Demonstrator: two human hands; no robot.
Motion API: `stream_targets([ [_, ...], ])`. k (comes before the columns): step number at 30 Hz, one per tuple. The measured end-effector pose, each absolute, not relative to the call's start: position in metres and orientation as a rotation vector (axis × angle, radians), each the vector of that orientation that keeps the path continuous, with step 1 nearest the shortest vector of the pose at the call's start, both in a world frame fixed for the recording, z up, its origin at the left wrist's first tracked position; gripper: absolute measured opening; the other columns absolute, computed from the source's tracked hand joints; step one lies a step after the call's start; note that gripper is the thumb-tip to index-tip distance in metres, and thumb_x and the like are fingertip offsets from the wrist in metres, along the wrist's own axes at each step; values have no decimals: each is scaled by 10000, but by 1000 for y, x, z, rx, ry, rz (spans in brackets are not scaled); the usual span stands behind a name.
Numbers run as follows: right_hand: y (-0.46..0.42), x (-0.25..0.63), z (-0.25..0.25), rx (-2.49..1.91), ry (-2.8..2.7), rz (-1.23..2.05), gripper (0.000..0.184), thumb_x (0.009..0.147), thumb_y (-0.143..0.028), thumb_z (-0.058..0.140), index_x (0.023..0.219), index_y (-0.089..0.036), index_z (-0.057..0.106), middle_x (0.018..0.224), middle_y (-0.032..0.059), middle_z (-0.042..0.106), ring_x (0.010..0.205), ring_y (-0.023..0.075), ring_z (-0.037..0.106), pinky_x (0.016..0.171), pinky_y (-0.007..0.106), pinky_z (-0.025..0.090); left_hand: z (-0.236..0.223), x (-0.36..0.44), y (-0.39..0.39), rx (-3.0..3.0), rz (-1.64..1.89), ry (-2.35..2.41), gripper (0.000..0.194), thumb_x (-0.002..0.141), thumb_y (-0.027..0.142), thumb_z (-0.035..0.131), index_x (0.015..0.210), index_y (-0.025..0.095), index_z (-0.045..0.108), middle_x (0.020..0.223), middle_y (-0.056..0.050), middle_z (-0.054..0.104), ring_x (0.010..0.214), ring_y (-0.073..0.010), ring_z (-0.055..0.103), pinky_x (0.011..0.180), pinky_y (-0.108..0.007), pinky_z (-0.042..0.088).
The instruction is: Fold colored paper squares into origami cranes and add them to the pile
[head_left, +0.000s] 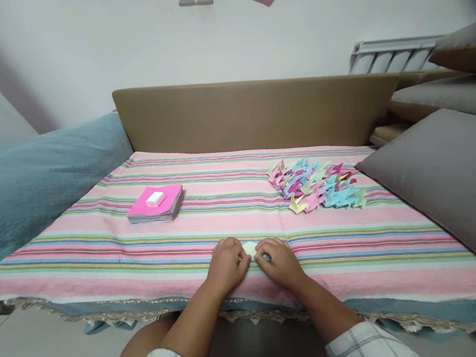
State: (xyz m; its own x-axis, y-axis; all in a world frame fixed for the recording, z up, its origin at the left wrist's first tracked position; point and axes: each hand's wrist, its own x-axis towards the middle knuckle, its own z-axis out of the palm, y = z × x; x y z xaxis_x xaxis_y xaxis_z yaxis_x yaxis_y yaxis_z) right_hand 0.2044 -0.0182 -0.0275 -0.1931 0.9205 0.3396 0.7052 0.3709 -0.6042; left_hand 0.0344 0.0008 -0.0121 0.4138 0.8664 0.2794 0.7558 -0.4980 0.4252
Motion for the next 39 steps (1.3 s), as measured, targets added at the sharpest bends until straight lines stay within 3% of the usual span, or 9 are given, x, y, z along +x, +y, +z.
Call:
stream_targets([
  [9, -15, 204, -27, -1436, -1954, 472, 16, 753, -221, 567, 742, -222, 580, 845, 2, 640, 853, 188, 541, 784, 315, 347, -10, 40, -7, 2406, 663, 1584, 76, 741, 241, 584, 704, 196, 534, 833, -23, 559, 841, -192, 481, 749, -306, 346],
  [26, -9, 216, -30, -1291, -1975, 643, 213, 730, -111, 466, 829, -230, 612, 909, 9, 648, 896, 186, 553, 840, 334, 381, -12, 38, 1, 2273, 664, 1479, 96, 720, 195, 610, 786, 245, 659, 879, -10, 600, 881, -188, 498, 809, -324, 361],
  [33, -13, 219, -32, -1293, -1972, 481, 182, 745, -147, 535, 865, -226, 646, 1103, 58, 603, 1046, 219, 508, 911, 396, 367, -15, 40, -5, 2340, 712, 1479, 138, 765, 174, 568, 794, 259, 673, 875, -8, 597, 872, -179, 496, 767, -311, 351],
  [39, -14, 220, -32, -1257, -2055, 396, 188, 778, -161, 532, 909, -219, 654, 1064, 60, 633, 1023, 213, 526, 896, 390, 384, -18, 44, -19, 2663, 760, 1581, 119, 818, 220, 562, 797, 282, 661, 940, -14, 588, 900, -204, 474, 818, -380, 309],
])
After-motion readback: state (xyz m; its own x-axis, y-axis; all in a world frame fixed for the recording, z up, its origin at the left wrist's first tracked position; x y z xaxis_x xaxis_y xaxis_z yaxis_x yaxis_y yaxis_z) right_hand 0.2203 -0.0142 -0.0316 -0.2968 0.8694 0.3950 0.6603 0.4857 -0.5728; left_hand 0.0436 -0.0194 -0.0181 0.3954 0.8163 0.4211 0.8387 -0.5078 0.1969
